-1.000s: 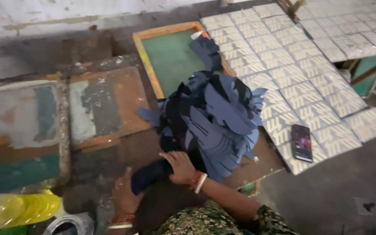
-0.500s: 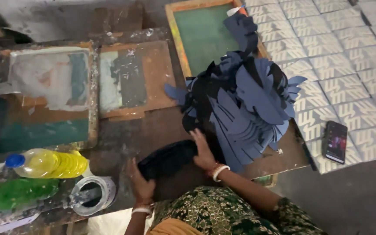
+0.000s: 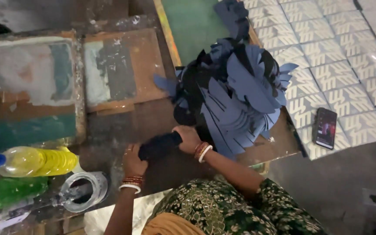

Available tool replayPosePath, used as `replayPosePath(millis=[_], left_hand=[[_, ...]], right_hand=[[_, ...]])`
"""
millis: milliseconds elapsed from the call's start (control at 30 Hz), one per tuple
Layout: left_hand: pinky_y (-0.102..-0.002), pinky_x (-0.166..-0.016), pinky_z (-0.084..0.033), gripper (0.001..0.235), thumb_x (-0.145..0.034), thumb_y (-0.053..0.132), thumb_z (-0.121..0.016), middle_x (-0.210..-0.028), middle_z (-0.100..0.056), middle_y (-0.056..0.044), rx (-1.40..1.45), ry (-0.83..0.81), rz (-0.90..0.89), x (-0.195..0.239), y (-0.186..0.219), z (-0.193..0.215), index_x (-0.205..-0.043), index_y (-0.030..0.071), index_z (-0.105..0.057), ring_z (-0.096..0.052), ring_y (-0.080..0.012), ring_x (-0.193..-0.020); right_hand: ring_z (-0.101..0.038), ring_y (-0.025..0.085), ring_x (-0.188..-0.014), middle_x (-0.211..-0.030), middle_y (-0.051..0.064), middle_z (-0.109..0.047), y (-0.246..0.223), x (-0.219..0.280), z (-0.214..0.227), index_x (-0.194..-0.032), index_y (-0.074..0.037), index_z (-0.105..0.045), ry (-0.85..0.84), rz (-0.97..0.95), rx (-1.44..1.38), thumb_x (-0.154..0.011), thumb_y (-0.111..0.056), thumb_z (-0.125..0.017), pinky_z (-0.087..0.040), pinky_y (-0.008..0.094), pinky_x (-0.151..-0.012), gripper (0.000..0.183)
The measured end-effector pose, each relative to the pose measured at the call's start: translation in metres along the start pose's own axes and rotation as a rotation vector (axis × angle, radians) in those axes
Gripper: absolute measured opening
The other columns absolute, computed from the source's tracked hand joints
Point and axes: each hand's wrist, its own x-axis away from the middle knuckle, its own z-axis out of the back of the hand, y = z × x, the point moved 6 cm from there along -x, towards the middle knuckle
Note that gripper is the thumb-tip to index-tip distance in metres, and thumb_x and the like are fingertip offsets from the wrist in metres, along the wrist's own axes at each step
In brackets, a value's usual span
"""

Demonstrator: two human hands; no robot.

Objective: Sorting and organizing various pieces of dark blue cut fabric on a production table.

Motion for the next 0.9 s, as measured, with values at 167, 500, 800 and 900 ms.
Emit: replayPosePath(millis=[167, 500, 800, 900], left_hand=[[-0.046, -0.116, -0.044, 0.081, -0.063, 0.003, -0.072, -0.144, -0.058, -0.012, 0.16, 0.224, -0.038, 0.01, -0.013, -0.009, -0.138, 0.029, -0.056, -0.053, -0.0368, -0.138], [-0.046, -0.12, -0.038, 0.108, -0.068, 0.002, -0.074, -0.15, -0.046, -0.022, 0.577, 0.23, 0.214, -0.012, 0.015, 0.027, -0.164, 0.007, -0.025, -0.044, -0.0409, -0.141], [-0.048, -0.099, -0.047, 0.085, -0.06, -0.006, -0.08, -0.13, -0.059, -0.021, 0.35, 0.199, 0.155, -0.01, 0.031, 0.052, -0.139, 0.014, -0.056, -0.053, -0.0417, -0.121], [-0.049, -0.104, -0.05, 0.065, -0.069, 0.0, -0.074, -0.131, -0.062, -0.015, 0.252, 0.159, 0.078, -0.017, 0.028, 0.039, -0.132, 0.016, -0.063, -0.057, -0.0398, -0.122]], right_hand=[[-0.048, 0.039, -0.143, -0.147, 0.016, -0.056, 0.001, 0.018, -0.001, -0.137, -0.012, -0.057, 0.077, 0.112, -0.092, -0.063, 0.002, -0.058, -0.035, 0.048, -0.12, 0.075], [-0.03, 0.041, -0.156, -0.166, 0.021, -0.037, 0.013, -0.002, -0.007, -0.164, -0.012, -0.029, 0.091, -0.105, -0.328, -0.068, 0.008, -0.052, -0.03, 0.044, -0.121, 0.1], [-0.056, 0.036, -0.131, -0.139, 0.015, -0.06, 0.004, -0.01, 0.008, -0.156, -0.018, -0.042, -0.232, -0.22, 0.044, -0.07, -0.001, -0.067, -0.045, 0.045, -0.112, 0.091], [-0.048, 0.045, -0.131, -0.144, 0.028, -0.051, -0.064, -0.028, 0.046, -0.151, -0.003, -0.036, -0.054, 0.216, 0.017, -0.062, -0.015, -0.076, -0.04, 0.051, -0.109, 0.098]])
